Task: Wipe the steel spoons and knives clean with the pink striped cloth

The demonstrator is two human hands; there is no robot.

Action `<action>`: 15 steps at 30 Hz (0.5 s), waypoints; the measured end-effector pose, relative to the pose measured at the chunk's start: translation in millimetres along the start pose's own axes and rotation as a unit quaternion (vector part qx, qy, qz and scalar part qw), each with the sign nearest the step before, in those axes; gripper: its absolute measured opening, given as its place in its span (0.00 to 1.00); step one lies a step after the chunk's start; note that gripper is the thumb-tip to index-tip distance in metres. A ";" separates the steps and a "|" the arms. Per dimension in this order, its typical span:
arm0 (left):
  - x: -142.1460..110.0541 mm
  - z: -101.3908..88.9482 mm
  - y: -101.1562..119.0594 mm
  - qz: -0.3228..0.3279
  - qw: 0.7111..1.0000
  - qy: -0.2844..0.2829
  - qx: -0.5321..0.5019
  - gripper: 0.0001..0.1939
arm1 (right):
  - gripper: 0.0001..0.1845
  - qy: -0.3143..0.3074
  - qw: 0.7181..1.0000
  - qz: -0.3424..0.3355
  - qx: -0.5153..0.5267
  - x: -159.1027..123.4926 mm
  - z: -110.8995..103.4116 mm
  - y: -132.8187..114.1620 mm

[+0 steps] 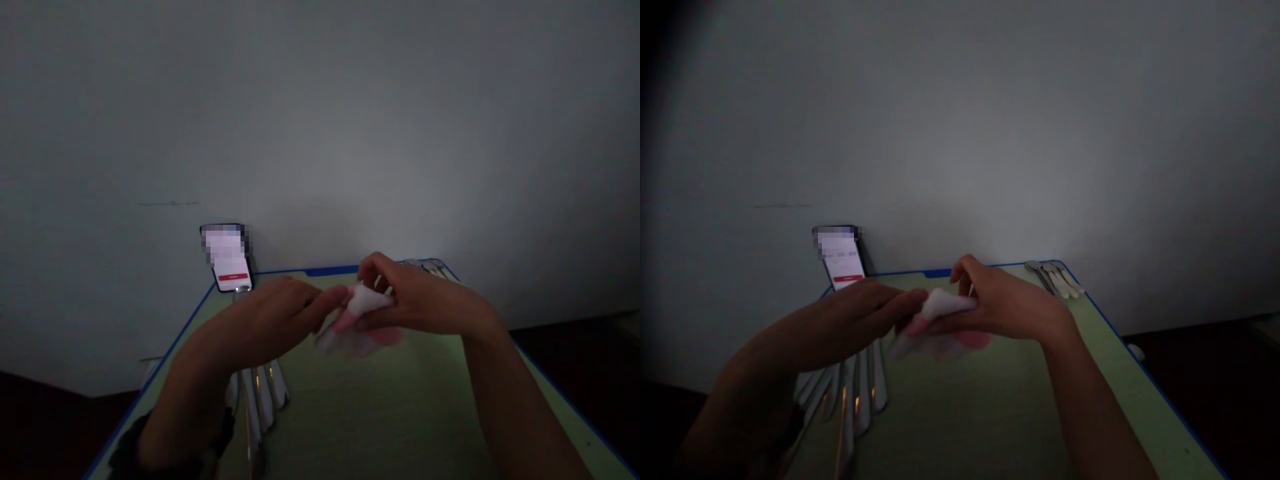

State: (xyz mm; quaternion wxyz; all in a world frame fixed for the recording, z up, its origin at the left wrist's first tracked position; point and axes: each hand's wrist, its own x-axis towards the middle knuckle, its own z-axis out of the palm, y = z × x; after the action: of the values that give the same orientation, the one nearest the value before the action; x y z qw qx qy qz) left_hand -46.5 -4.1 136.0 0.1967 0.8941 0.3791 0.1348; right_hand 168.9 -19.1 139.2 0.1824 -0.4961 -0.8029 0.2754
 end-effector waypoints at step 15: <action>2.2 -7.3 -18.9 -0.051 0.996 0.015 -0.068 0.25 | 0.17 -0.004 0.994 -0.100 -0.048 7.6 8.6 -12.7</action>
State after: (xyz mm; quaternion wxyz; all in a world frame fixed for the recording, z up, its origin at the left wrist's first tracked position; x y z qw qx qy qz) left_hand -59.7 11.4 134.1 0.2582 0.8560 0.4171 0.1633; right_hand 151.9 -19.0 140.5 0.1815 -0.4207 -0.8615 0.2187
